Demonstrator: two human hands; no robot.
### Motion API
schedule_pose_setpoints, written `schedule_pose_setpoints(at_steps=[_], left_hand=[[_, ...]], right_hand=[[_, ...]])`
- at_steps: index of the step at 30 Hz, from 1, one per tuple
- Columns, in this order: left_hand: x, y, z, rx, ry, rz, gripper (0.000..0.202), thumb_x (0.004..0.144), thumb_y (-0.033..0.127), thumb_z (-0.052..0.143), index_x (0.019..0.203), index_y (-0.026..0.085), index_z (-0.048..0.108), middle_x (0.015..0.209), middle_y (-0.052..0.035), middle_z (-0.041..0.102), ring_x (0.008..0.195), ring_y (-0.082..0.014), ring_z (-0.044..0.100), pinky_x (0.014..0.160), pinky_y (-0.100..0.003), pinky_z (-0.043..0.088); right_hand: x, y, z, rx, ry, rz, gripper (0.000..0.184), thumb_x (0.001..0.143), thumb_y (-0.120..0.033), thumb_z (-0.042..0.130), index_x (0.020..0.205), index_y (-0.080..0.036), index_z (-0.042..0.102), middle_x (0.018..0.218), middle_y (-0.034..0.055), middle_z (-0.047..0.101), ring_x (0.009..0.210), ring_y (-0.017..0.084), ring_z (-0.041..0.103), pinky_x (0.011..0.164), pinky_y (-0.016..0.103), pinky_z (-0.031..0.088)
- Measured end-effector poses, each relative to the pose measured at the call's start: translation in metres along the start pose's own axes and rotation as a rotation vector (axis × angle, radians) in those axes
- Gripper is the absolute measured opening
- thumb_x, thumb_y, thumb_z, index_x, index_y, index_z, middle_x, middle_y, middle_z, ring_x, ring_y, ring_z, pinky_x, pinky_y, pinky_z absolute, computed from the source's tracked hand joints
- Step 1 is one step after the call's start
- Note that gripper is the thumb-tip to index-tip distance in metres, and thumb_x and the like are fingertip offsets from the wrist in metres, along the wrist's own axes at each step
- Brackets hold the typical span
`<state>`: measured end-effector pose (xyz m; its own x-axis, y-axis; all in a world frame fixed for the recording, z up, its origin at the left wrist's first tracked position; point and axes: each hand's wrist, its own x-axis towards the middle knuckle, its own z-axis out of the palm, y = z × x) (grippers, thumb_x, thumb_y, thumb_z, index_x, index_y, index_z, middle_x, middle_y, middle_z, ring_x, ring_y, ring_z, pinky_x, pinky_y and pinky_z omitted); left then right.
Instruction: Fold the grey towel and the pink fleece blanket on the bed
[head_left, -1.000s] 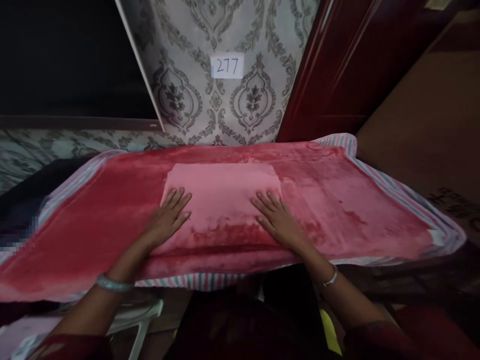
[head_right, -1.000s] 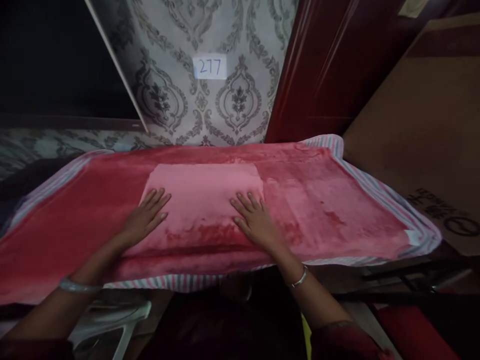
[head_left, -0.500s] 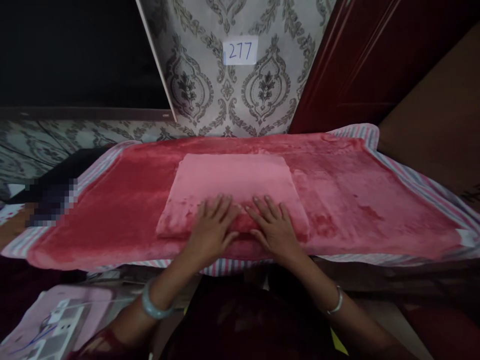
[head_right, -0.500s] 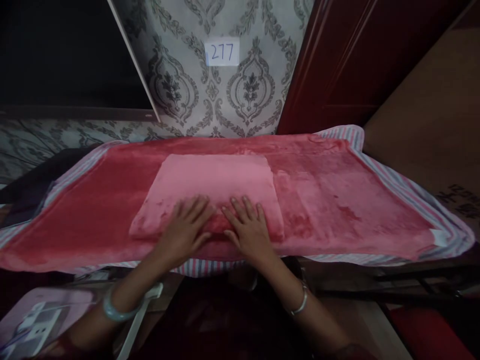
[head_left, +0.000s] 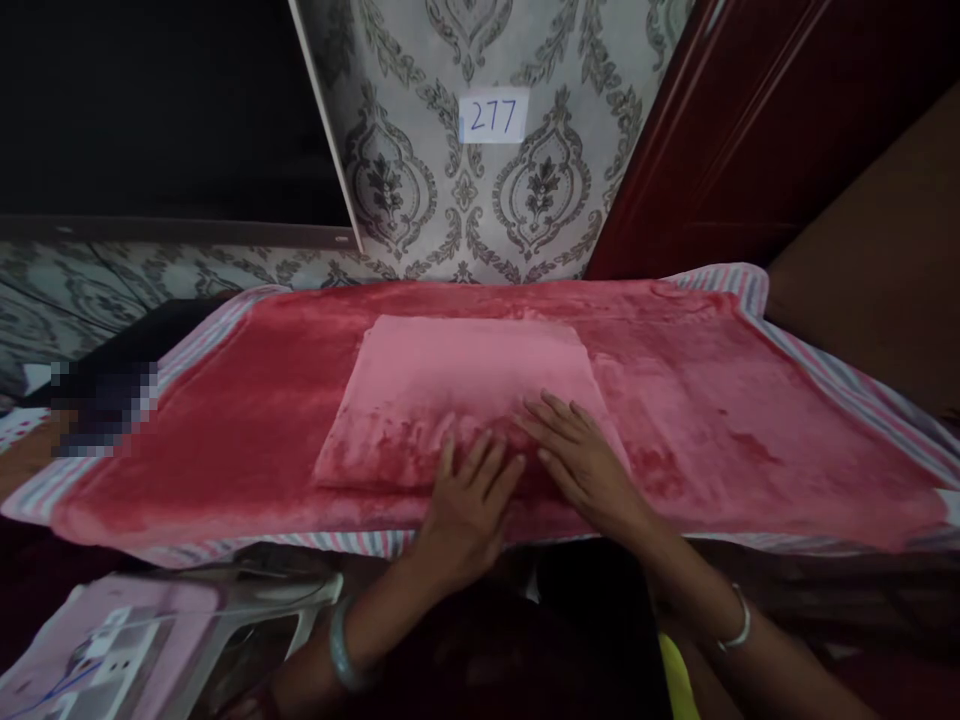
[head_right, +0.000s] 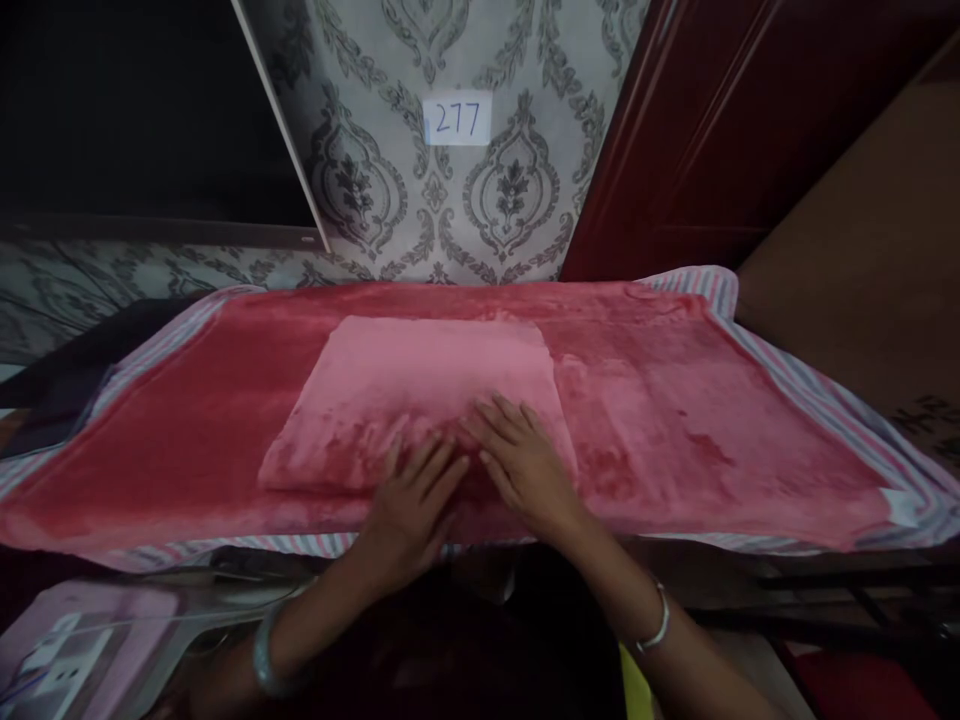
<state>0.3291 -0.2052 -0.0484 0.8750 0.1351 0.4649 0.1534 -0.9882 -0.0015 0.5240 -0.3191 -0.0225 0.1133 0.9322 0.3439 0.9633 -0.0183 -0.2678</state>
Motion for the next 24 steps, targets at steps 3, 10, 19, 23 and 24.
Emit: schedule_pose_setpoints(at_steps=[3, 10, 19, 23, 24], left_hand=[[-0.001, 0.016, 0.021, 0.016, 0.044, 0.035, 0.058, 0.098, 0.037, 0.049, 0.152, 0.018, 0.044, 0.152, -0.012, 0.052, 0.151, -0.0313, 0.031, 0.126, -0.063, 0.006], [-0.008, 0.018, 0.043, 0.066, 0.097, -0.008, 0.061, 0.097, 0.043, 0.053, 0.154, 0.023, 0.043, 0.159, -0.0069, 0.045, 0.152, -0.028, 0.028, 0.128, -0.057, -0.001], [-0.006, 0.018, 0.031, -0.003, 0.136, -0.029, 0.058, 0.095, 0.042, 0.057, 0.15, 0.024, 0.049, 0.158, -0.0066, 0.046, 0.149, -0.0274, 0.034, 0.128, -0.054, 0.002], [0.014, 0.03, 0.02, -0.048, 0.156, -0.024, 0.054, 0.095, 0.037, 0.054, 0.147, 0.022, 0.053, 0.151, -0.0106, 0.055, 0.142, -0.0293, 0.044, 0.126, -0.058, 0.01], [0.021, 0.034, 0.021, -0.048, 0.162, 0.002, 0.054, 0.095, 0.037, 0.052, 0.146, 0.022, 0.053, 0.15, -0.0113, 0.055, 0.142, -0.0292, 0.045, 0.126, -0.057, 0.013]], right_hand=[[0.026, 0.008, -0.007, 0.008, -0.151, -0.127, 0.048, 0.107, -0.034, 0.033, 0.154, -0.033, 0.044, 0.166, 0.0012, 0.029, 0.156, 0.024, 0.016, 0.124, 0.057, 0.019], [0.073, 0.052, 0.011, -0.088, -0.323, -0.314, 0.058, 0.105, -0.051, 0.042, 0.159, -0.035, 0.029, 0.168, 0.0023, 0.021, 0.156, 0.026, 0.011, 0.124, 0.06, 0.008], [0.123, 0.097, -0.012, -0.157, -0.277, 0.081, 0.06, 0.106, -0.051, 0.031, 0.161, -0.029, 0.029, 0.168, 0.0103, 0.017, 0.155, 0.036, 0.015, 0.118, 0.069, 0.016], [0.085, 0.075, -0.016, -0.072, -0.296, -0.085, 0.06, 0.105, -0.055, 0.033, 0.161, -0.033, 0.028, 0.169, 0.0071, 0.017, 0.156, 0.032, 0.011, 0.12, 0.065, 0.015], [0.076, 0.07, -0.015, -0.068, -0.315, -0.128, 0.058, 0.105, -0.054, 0.036, 0.16, -0.035, 0.029, 0.169, 0.0058, 0.018, 0.156, 0.031, 0.01, 0.121, 0.064, 0.015]])
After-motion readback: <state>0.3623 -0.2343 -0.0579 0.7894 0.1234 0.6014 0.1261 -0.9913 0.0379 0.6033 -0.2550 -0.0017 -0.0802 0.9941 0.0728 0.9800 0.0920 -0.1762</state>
